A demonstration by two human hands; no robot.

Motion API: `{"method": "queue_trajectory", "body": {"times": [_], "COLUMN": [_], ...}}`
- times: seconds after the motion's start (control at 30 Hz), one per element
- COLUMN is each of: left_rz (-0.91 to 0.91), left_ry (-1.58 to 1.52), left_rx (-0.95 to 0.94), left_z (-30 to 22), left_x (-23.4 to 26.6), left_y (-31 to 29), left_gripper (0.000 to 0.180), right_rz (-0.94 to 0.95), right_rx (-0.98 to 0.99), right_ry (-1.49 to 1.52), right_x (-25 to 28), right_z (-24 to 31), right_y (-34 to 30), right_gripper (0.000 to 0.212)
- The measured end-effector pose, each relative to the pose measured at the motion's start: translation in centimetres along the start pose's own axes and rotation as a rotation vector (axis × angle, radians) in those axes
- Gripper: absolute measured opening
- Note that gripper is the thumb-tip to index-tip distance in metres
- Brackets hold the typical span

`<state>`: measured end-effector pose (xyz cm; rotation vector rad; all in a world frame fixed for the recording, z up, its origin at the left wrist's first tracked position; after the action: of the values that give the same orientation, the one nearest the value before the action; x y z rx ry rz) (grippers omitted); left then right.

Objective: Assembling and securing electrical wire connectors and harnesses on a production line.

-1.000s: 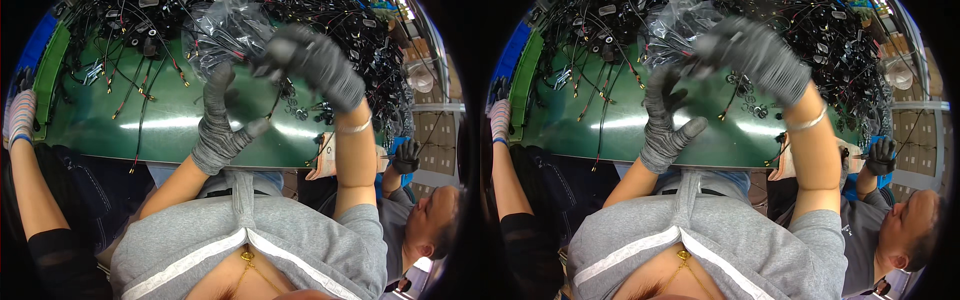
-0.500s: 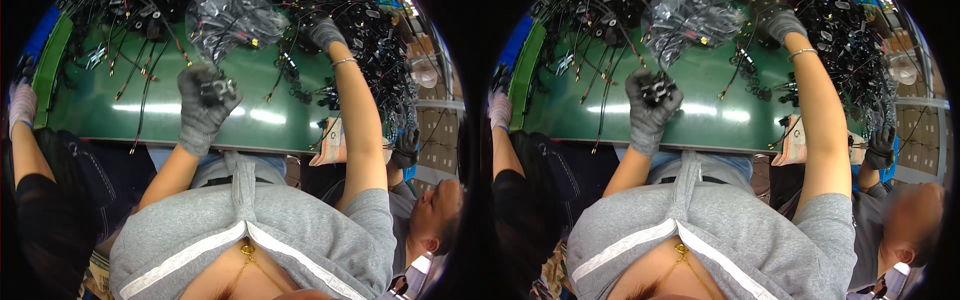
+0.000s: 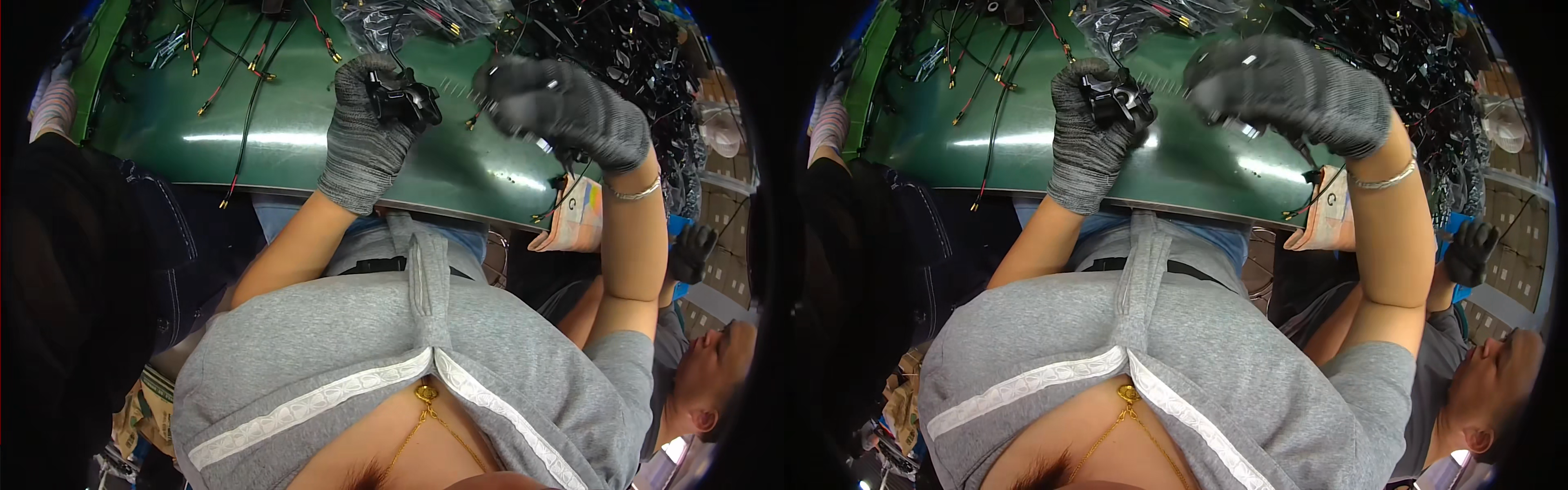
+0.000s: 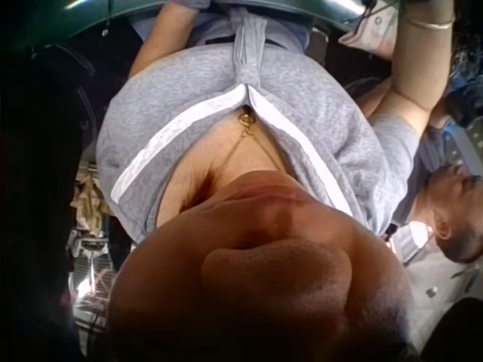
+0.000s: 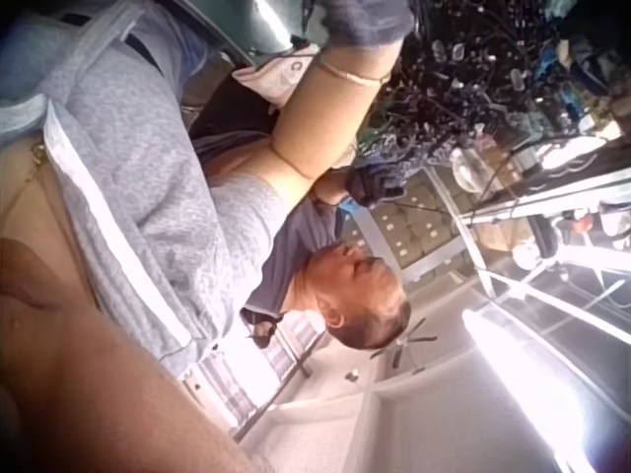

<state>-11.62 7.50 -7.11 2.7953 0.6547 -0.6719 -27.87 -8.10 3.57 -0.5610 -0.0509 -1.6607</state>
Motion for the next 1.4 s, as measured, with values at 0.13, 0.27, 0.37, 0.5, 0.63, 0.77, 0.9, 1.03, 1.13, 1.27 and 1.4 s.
{"method": "queue_trajectory", "body": {"times": [0.13, 0.27, 0.37, 0.5, 0.63, 0.77, 0.9, 1.03, 1.13, 1.27, 1.4], "left_rz": [0.039, 0.144, 0.165, 0.270, 0.183, 0.218, 0.287, 0.299, 0.206, 0.167, 0.229], "left_ry": [0.432, 0.737, 0.883, 1.183, 1.136, 1.207, 1.190, 1.132, 0.244, 0.145, -0.216], "left_rx": [-0.201, -0.314, -0.374, -0.448, -0.530, -0.594, -0.629, -0.546, -0.104, -0.049, 0.086], "left_z": [-1.0, -2.1, -1.7, -2.4, -2.1, -2.5, -2.3, -1.3, -0.8, -1.4, -1.5], "left_x": [-0.2, -1.3, -1.3, -2.0, -2.0, -2.1, -2.7, -2.4, -2.0, 0.2, 1.8], "left_y": [-0.7, -1.0, -0.7, -0.5, -0.6, -0.6, -0.6, -0.4, -0.3, 0.4, 0.3], "left_gripper": [0.052, 0.052, 0.051, 0.046, 0.043, 0.044, 0.044, 0.051, 0.063, 0.067, 0.064], "right_rz": [0.262, 0.405, 0.357, 0.446, 0.522, 0.452, 0.453, 0.420, 0.125, -0.620, -1.249], "right_rx": [0.121, 0.281, 0.640, 0.015, 0.282, -0.229, -0.157, 0.378, 0.226, 0.197, 0.709], "right_ry": [-0.104, -0.105, -0.493, -0.129, -0.109, 0.245, 0.155, -0.191, -0.231, 0.413, 0.358], "right_x": [-1.8, -1.6, -1.4, -0.3, -0.3, -0.7, 0.1, -1.0, -2.7, -1.6, -2.8], "right_z": [2.7, 1.3, 2.7, 0.4, -0.2, -0.8, -1.9, -2.4, 1.8, 3.0, -2.1], "right_y": [1.4, 1.7, 1.9, 3.8, 4.2, 4.4, 4.7, 6.1, 4.7, 0.8, -1.3], "right_gripper": [0.027, 0.031, 0.032, 0.024, 0.025, 0.026, 0.026, 0.023, 0.024, 0.044, 0.048]}}
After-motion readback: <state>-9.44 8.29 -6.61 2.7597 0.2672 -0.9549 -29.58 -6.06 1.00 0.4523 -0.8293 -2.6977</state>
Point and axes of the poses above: each hand's wrist, its own y-axis towards the middle knuckle, its own x-axis out of the back of the hand, z = x × y, the point moved 3 cm from there along y, towards the middle knuckle, and after that the axes turned 2 degrees about z, right-handed, at the moved point
